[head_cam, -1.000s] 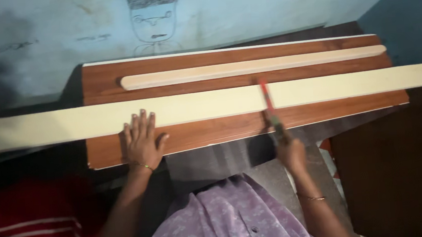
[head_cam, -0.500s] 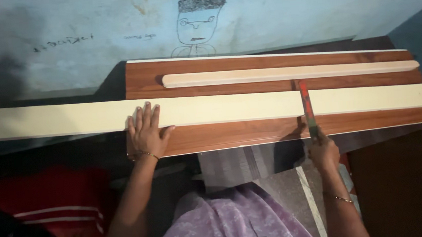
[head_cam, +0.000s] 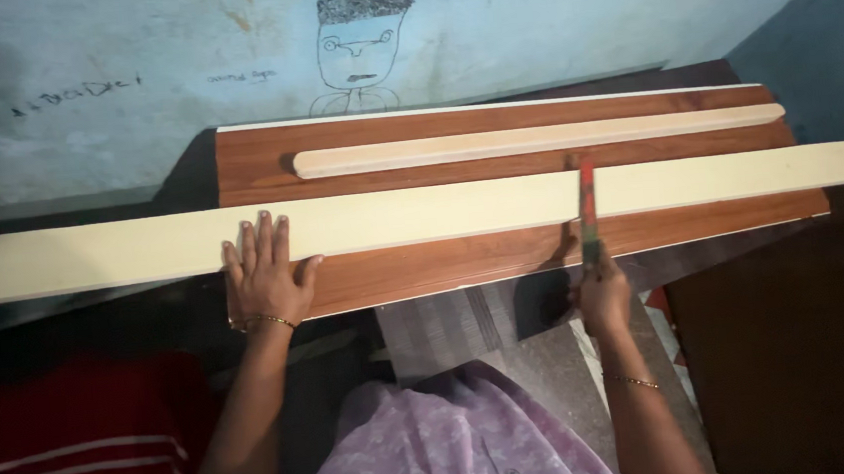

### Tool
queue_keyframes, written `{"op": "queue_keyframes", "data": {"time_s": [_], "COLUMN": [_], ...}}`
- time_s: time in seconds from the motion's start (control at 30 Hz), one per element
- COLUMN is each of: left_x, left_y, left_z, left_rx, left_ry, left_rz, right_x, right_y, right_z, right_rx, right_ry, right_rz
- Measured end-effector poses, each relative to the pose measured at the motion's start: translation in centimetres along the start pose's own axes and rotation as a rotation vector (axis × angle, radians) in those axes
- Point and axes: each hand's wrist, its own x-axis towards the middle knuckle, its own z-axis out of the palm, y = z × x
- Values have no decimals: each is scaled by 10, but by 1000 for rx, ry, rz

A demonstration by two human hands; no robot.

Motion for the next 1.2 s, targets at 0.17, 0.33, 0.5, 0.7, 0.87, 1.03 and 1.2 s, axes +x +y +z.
{"op": "queue_keyframes", "data": {"time_s": [0.17,0.33,0.5,0.7,0.87,1.03,1.2], "left_x": [-2,-2,-1,2,-1,0,1], "left_y": [1,2,1,-1,-3,-2,1], "left_z": [-3,-4,-5,-3,2,1,-13], "left_rx": [18,29,34,15,-15,-14,-69], "left_ry": [1,-12,-21,-24,15,11,-13], "left_rz": [11,5,14,20,9,-4,-1], "right_x": [3,-59,-14,16,-36,-90,-85], "right_y": [13,24,27,16,-8,-48,-65], "right_z": [4,78,63,12,71,109,113], "right_rx": [62,-469,-450,-115,-409,-425,-414], "right_ry": [-116,-207,-222,-74,-144,-410,-443], "right_rz": [84,-500,-551,-137,-586,-629,-338]}}
